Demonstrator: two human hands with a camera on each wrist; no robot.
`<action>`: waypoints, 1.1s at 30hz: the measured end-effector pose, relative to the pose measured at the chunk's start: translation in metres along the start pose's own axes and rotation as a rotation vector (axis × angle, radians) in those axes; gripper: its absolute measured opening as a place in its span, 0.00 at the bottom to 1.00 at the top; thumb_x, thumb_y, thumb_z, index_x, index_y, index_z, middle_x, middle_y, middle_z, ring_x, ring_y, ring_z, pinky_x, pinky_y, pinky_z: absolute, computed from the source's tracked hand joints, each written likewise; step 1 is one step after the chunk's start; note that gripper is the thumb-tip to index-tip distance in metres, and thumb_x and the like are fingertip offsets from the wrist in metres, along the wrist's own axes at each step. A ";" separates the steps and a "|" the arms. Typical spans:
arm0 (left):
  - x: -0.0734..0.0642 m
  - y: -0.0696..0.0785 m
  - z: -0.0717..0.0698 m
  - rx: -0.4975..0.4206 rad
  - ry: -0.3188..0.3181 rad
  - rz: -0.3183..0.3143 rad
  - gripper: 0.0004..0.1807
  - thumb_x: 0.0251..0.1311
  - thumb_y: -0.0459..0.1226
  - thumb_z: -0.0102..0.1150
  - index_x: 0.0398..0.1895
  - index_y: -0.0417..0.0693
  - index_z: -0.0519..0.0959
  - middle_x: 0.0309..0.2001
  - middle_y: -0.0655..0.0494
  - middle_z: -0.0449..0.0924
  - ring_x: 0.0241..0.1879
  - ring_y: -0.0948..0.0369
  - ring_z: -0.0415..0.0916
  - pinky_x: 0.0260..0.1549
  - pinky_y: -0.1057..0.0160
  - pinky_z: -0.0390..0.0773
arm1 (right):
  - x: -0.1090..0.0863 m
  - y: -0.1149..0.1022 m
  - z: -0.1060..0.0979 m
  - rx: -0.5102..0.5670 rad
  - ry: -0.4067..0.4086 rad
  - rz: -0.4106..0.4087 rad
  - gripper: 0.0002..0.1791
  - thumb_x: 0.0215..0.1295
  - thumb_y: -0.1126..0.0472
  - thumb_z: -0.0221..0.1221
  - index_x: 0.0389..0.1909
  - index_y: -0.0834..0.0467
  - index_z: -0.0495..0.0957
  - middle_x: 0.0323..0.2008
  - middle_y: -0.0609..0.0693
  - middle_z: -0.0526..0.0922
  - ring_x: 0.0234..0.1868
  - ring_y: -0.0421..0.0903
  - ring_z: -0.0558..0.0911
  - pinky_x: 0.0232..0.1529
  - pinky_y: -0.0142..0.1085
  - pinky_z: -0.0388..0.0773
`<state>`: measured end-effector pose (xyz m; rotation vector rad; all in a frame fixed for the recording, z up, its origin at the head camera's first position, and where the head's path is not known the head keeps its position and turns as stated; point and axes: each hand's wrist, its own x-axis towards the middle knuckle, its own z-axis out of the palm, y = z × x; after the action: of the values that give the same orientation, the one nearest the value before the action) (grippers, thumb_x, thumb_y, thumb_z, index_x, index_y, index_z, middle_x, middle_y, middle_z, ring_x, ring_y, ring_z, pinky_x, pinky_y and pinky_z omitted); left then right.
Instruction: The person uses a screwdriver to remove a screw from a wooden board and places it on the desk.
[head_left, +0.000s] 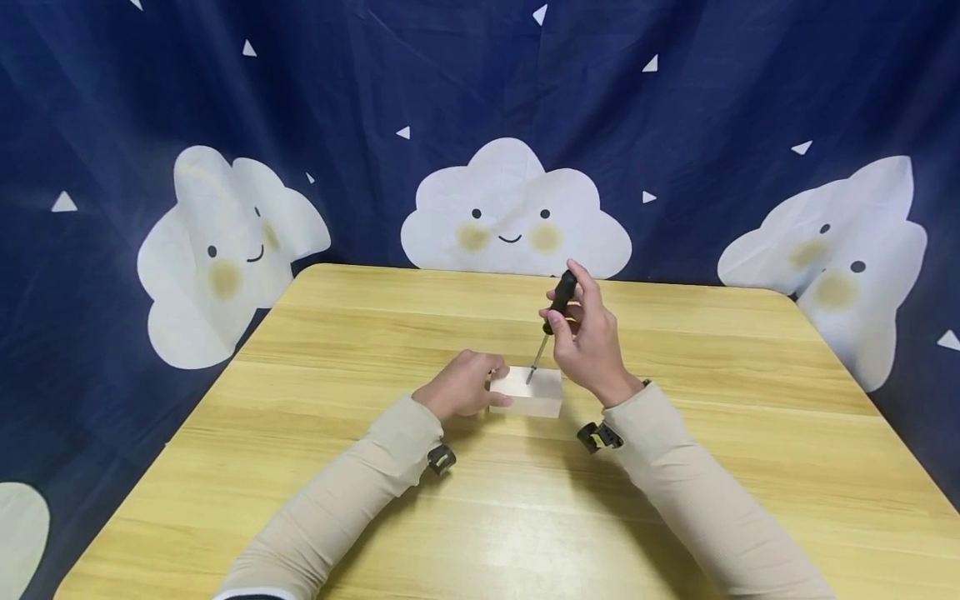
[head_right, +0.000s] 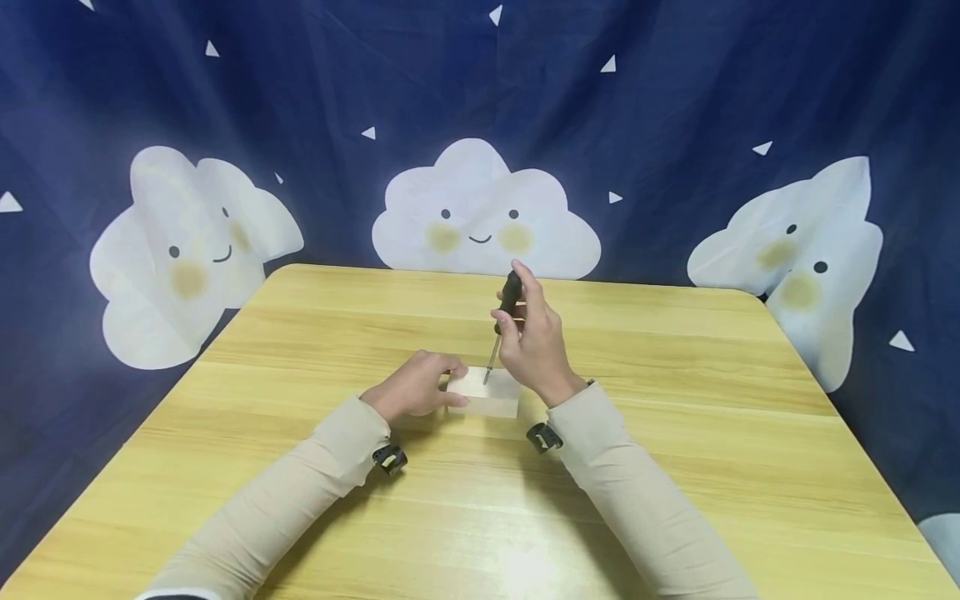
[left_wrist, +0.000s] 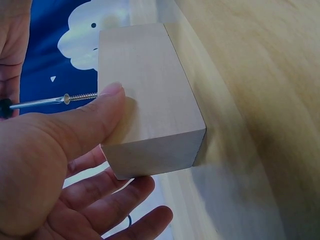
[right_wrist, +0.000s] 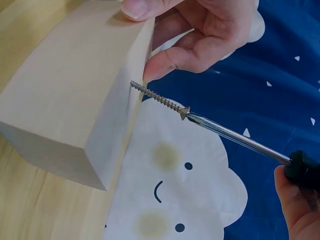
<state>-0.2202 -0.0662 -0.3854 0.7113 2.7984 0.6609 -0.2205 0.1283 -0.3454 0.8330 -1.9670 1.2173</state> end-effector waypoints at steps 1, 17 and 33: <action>0.000 0.000 0.000 0.000 0.000 0.000 0.18 0.52 0.45 0.72 0.41 0.47 0.78 0.39 0.56 0.79 0.36 0.59 0.72 0.44 0.61 0.74 | 0.000 0.000 -0.001 -0.001 0.001 -0.002 0.35 0.62 0.82 0.54 0.69 0.65 0.54 0.42 0.67 0.79 0.34 0.56 0.85 0.33 0.38 0.83; 0.000 0.002 -0.002 0.063 -0.009 0.032 0.20 0.53 0.47 0.71 0.42 0.47 0.78 0.40 0.56 0.80 0.36 0.59 0.72 0.43 0.62 0.74 | 0.002 0.003 -0.018 -0.025 0.017 -0.039 0.36 0.60 0.81 0.57 0.69 0.65 0.56 0.41 0.67 0.80 0.36 0.57 0.85 0.35 0.33 0.81; 0.012 0.013 -0.009 0.079 0.017 0.147 0.25 0.59 0.46 0.67 0.55 0.42 0.77 0.51 0.50 0.81 0.53 0.55 0.76 0.55 0.59 0.72 | -0.013 0.010 -0.045 -0.147 0.082 0.008 0.37 0.56 0.81 0.60 0.67 0.65 0.60 0.41 0.65 0.82 0.37 0.56 0.84 0.37 0.27 0.79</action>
<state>-0.2277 -0.0535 -0.3727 0.9380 2.8219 0.5851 -0.2122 0.1755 -0.3455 0.6910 -1.9680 1.0799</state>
